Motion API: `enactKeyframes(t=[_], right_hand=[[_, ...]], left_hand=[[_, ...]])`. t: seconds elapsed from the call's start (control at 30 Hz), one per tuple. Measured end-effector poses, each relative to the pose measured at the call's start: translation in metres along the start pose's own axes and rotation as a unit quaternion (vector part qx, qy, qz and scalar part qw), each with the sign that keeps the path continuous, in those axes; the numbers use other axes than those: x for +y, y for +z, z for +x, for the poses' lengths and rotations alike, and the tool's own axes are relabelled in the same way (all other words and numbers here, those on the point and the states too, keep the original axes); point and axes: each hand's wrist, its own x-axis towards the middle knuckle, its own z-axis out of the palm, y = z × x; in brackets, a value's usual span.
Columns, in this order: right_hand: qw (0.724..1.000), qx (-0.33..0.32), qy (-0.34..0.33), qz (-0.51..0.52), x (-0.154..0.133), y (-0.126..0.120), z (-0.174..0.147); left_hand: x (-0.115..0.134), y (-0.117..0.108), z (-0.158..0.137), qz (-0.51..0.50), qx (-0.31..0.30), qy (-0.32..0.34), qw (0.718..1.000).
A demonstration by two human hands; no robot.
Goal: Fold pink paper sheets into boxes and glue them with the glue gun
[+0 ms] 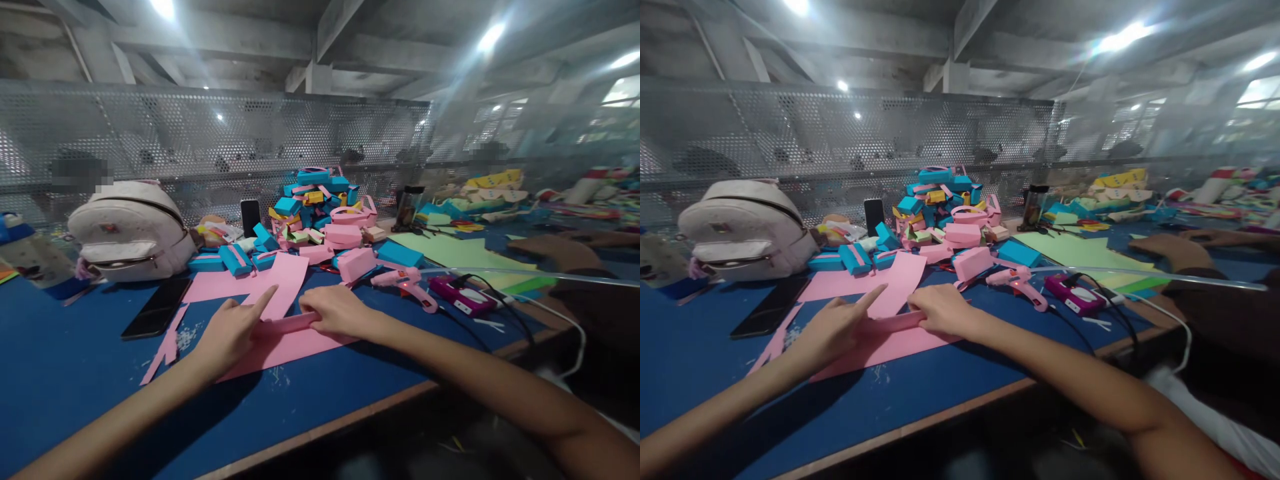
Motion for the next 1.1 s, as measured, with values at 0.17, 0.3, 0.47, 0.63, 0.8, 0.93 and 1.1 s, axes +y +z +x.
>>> enactKeyframes(t=[0.17,0.3,0.47,0.63,0.8,0.93,1.1], right_hand=[[1.000,-0.007,-0.002,-0.024,-0.009,0.004,-0.012],[0.996,-0.022,-0.041,-0.078,-0.020,0.005,-0.028],[0.994,-0.033,-0.070,-0.072,-0.031,0.011,-0.055],[0.994,-0.005,-0.104,-0.030,-0.034,0.022,-0.067],[0.990,-0.005,-0.139,0.033,-0.034,0.029,-0.065],[0.991,-0.022,-0.119,0.059,-0.030,0.028,-0.070],[0.996,-0.043,-0.062,0.055,-0.018,0.020,-0.089]], left_hand=[[0.013,-0.001,-0.011,0.064,0.002,0.006,0.998],[0.027,-0.007,-0.025,0.085,-0.020,0.043,0.995],[0.041,0.005,-0.052,0.096,-0.025,0.077,0.992],[0.045,0.020,-0.064,0.078,0.007,0.071,0.994],[0.048,0.019,-0.060,0.022,0.011,0.088,0.996],[0.045,0.017,-0.066,0.016,0.012,0.083,0.996],[0.035,0.015,-0.087,0.043,0.031,0.071,0.996]])
